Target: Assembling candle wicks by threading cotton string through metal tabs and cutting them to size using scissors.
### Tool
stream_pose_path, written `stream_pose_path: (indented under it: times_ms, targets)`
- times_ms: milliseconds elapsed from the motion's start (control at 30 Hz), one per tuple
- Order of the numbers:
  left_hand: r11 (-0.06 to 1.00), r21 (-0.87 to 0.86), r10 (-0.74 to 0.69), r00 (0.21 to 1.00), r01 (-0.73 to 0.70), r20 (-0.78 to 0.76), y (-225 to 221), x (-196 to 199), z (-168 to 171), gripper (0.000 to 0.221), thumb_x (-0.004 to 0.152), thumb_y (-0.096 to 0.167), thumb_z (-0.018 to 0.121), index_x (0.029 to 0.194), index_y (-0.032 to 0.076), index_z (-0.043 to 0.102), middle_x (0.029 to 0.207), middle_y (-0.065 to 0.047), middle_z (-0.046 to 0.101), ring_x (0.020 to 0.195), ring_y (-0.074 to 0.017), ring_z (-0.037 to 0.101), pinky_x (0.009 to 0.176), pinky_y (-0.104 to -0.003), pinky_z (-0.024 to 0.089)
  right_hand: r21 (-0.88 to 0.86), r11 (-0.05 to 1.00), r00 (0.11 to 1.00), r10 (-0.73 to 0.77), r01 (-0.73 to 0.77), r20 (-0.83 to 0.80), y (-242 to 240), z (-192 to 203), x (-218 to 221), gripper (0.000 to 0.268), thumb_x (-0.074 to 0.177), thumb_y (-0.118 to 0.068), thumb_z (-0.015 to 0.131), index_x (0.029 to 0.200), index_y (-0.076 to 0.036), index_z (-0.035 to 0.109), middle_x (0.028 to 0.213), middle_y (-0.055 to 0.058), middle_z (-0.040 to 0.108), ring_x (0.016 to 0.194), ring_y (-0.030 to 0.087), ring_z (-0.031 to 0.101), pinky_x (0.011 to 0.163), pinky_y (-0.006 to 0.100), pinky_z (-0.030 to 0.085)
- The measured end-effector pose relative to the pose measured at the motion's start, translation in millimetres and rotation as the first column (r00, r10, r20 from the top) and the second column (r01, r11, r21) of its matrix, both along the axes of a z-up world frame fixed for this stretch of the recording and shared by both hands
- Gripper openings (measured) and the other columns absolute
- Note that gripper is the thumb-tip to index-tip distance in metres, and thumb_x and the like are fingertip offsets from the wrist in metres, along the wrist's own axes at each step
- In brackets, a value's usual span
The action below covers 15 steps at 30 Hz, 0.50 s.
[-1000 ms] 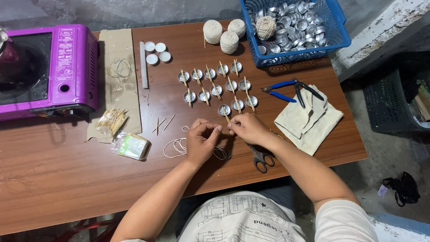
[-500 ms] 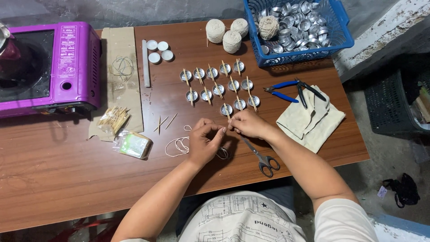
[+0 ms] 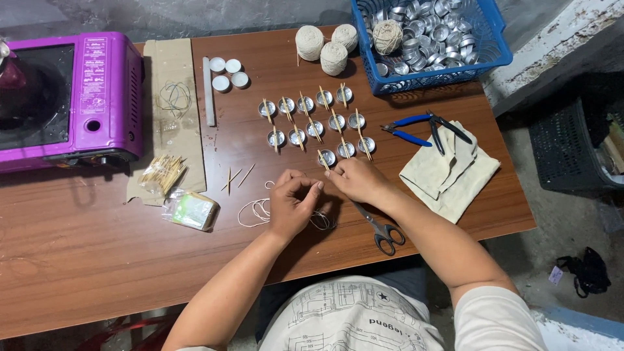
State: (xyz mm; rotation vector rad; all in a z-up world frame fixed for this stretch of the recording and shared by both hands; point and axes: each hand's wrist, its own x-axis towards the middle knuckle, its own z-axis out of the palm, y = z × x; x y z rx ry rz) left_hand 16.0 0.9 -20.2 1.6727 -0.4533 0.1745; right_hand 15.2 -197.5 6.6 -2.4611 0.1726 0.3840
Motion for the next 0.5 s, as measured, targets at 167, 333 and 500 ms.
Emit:
stream_pose_path:
  times_ms: [167,333,500]
  targets:
    - [1.000,-0.003,-0.010,1.000,0.010,0.005,0,0,1,0.003,0.087,0.014,0.082,0.085,0.013,0.080,0.077,-0.010,0.060,0.074,-0.0254,0.065,0.069,-0.033,0.052,-0.028,1.000,0.998,0.002,0.000,0.060,3,1,3,0.029,0.091,-0.036,0.064,0.077,-0.014,0.077,0.060,0.006,0.072,0.079,0.030,0.075,0.067,0.040,0.058]
    - [1.000,0.001,-0.013,1.000,0.013,0.011,0,1,1,0.003,0.087,0.015,0.083,0.085,0.014,0.081,0.077,-0.009,0.061,0.074,-0.0255,0.066,0.069,-0.033,0.052,0.026,1.000,0.996,-0.011,0.009,0.089,3,5,8,0.032,0.093,-0.034,0.062,0.069,-0.016,0.076,0.056,0.005,0.070,0.073,0.028,0.075,0.066,0.038,0.058]
    - [1.000,-0.006,-0.019,1.000,0.019,0.009,-1,0,4,0.003,0.087,0.014,0.083,0.085,0.013,0.080,0.077,-0.009,0.060,0.073,-0.0247,0.065,0.069,-0.032,0.052,0.049,0.998,0.998,-0.028,0.026,0.051,5,6,8,0.032,0.094,-0.031,0.059,0.074,-0.013,0.076,0.059,0.005,0.072,0.073,0.029,0.075,0.069,0.040,0.059]
